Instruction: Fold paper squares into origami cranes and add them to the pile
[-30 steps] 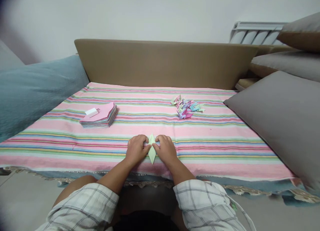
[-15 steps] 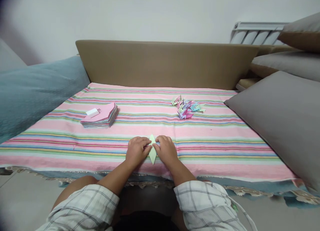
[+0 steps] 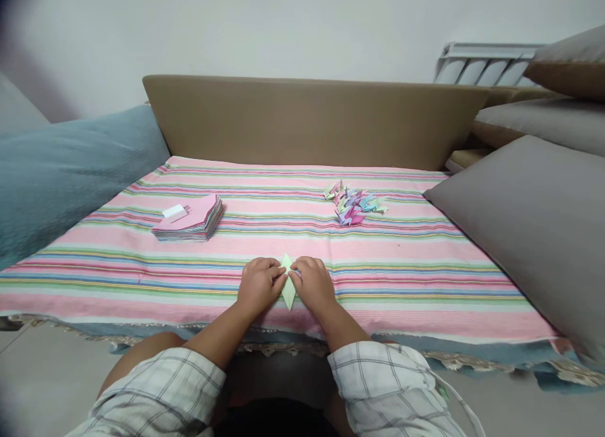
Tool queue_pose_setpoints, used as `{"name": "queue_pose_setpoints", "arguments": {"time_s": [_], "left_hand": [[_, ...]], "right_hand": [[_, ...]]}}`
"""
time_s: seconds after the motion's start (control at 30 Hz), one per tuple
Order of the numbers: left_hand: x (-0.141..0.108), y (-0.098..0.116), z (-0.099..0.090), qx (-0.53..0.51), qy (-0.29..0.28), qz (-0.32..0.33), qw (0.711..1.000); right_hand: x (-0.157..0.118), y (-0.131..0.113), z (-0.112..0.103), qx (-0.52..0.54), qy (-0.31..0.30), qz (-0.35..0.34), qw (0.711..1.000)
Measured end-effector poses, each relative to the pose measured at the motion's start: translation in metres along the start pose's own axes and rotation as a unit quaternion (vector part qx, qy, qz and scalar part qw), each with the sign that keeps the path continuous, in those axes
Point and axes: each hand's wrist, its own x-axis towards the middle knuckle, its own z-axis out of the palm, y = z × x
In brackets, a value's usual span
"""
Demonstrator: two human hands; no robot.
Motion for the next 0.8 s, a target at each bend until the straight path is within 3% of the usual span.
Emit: {"name": "queue_pose_setpoints", "arguments": {"time_s": [0.33,0.5,0.67,0.8], "left_hand": [[0.008,0.0,-0.007,-0.03,-0.057,-0.05,0.997],[0.009,0.0,-0.006,-0.054,-0.056,-0.07,0.995],[0.001,-0.005,-0.003,-0.087,-0.004,-0.024,0.996],[-0.004,-0.008,-0.004,-0.081,-0.013,0.031,0.996]], "right_hand": [[0.001,0.003,0.002,0.003,-0.012,0.005,1.0],[0.001,0.004,0.003,-0.004,-0.011,0.009,1.0],[0.001,0.004,0.003,0.002,-0.008,0.006,1.0],[0.001,0.002,0.001,0.008,-0.011,0.013,1.0]]}}
